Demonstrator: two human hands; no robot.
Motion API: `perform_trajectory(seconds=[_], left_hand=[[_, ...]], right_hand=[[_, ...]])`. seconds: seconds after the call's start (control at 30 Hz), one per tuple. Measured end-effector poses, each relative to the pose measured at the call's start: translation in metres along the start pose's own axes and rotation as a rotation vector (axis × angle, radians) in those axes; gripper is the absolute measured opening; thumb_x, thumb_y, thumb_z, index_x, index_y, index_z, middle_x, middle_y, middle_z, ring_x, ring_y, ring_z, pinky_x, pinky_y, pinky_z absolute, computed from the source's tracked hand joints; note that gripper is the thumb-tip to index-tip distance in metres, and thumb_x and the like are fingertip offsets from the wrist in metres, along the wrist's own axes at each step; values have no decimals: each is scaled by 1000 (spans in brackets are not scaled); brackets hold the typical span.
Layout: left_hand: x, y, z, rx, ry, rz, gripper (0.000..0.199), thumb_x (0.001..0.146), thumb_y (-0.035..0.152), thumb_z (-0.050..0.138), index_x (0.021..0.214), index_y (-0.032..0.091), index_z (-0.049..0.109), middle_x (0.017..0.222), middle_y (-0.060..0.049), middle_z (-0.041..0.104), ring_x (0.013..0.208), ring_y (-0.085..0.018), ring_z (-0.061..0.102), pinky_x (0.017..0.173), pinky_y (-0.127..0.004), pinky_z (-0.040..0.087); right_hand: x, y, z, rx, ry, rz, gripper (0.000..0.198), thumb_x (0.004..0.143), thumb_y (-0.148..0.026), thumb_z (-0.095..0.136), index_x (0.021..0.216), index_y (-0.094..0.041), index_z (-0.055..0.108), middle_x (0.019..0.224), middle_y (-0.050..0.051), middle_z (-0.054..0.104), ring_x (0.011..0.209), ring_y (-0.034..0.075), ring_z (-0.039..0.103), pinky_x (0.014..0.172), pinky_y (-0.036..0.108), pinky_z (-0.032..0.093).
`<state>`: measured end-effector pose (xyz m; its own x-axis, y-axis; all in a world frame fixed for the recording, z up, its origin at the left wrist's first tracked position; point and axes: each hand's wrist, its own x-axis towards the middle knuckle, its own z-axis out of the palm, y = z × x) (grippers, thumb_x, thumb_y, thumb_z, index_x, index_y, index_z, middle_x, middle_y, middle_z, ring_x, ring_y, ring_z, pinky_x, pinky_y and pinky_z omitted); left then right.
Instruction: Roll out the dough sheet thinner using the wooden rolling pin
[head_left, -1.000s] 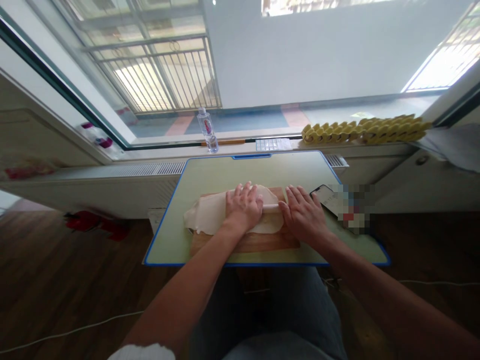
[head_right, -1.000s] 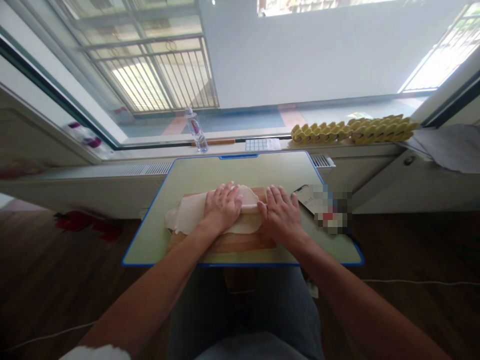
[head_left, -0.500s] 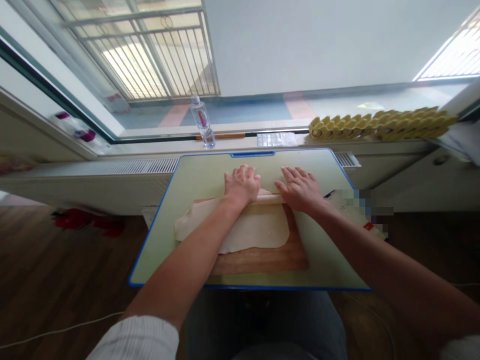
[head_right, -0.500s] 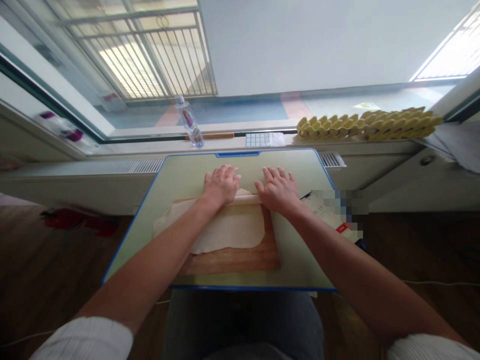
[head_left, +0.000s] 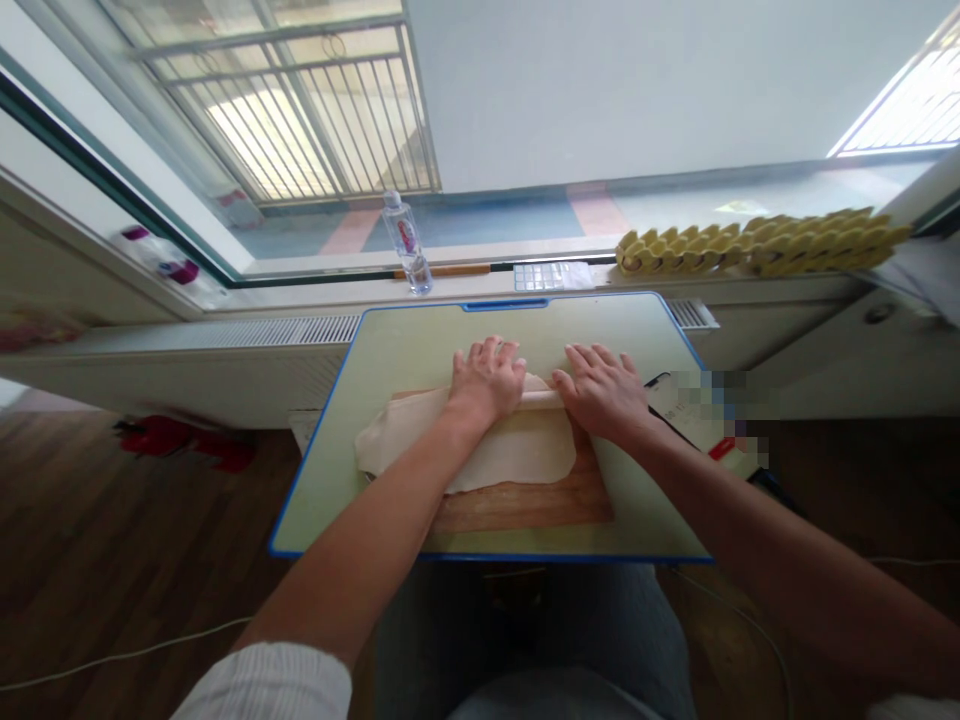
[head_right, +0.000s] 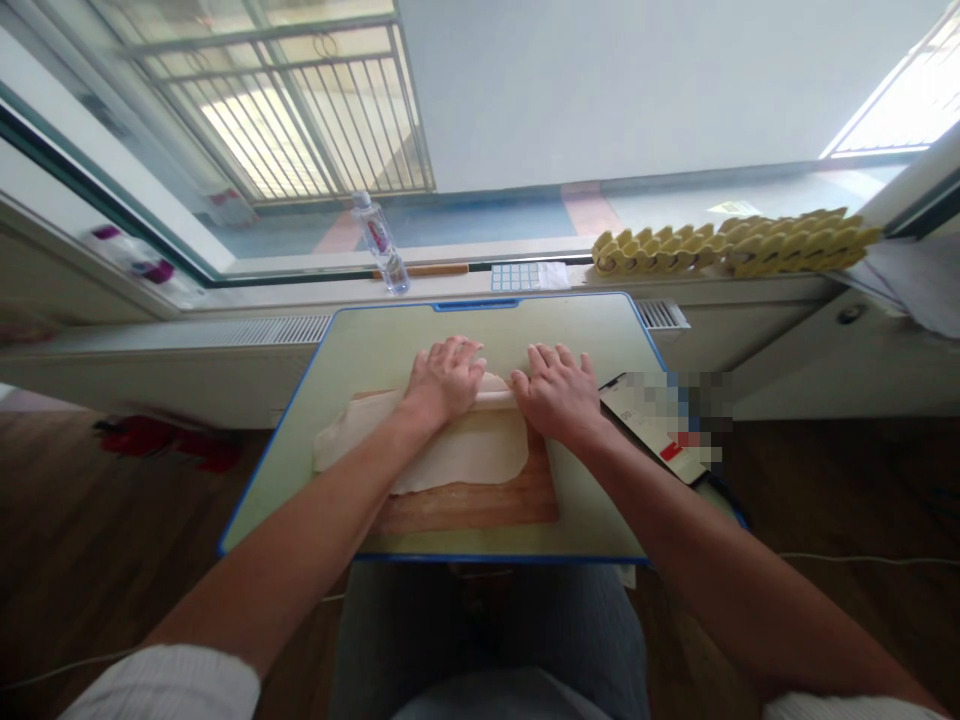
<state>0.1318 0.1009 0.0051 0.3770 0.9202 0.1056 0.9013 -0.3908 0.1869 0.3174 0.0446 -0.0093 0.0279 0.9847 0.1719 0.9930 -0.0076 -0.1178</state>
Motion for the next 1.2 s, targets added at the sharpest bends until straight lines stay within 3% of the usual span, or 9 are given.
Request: perform_trajectory(seconds=[0.2,0.4,0.53,0.73,0.9,1.07,1.2], left_hand=[[-36,11,-2,4,-28,0,58,108,50,30,159,30,49,170,-8,43,155,-33,39,127,-65,27],[-91,19,-2,-6,47,82,59,109,55,29,155,28,54,167,-8,49,153,-33,42,126,-62,29],[-122,15,-4,-53,69,205,46,106,52,46,143,29,61,159,-8,58,150,-29,46,129,-59,26],[-125,-1,-22,-49,55,288,26,105,39,56,127,31,66,146,-5,67,138,-26,54,131,-59,17],[-119,-25,-37,-24,51,200,25,102,39,61,126,31,67,142,-4,68,137,-26,55,127,-54,26],[-115,-49,-40,-18,22,151,26,99,36,65,123,27,68,141,-6,68,134,-26,57,121,-47,36],[-104,-53,-42,-80,7,118,27,96,45,68,116,26,70,137,-6,68,129,-26,60,117,-42,42]], right_hand=[[-37,-10,-5,-14,74,7,67,111,-49,22,157,-10,52,161,16,53,150,36,43,123,61,27],[-90,-13,-6,-10,102,-15,68,110,-47,26,158,-3,49,163,19,49,152,36,41,124,54,30],[-114,-8,-9,57,93,-33,62,110,-46,30,154,-12,56,161,15,54,152,32,43,125,54,31],[-74,-15,-30,169,45,-2,55,111,-45,28,146,-19,62,154,12,61,145,28,52,122,52,34],[-25,-39,-31,193,-49,-73,53,112,-44,29,146,-20,62,153,10,63,144,25,52,121,42,37],[-2,-54,-15,180,-172,-68,59,111,-48,29,158,-20,50,167,11,46,154,30,39,124,53,32],[4,-55,-9,147,-249,-39,65,111,-53,25,168,-23,35,175,11,32,160,35,29,125,60,29]])
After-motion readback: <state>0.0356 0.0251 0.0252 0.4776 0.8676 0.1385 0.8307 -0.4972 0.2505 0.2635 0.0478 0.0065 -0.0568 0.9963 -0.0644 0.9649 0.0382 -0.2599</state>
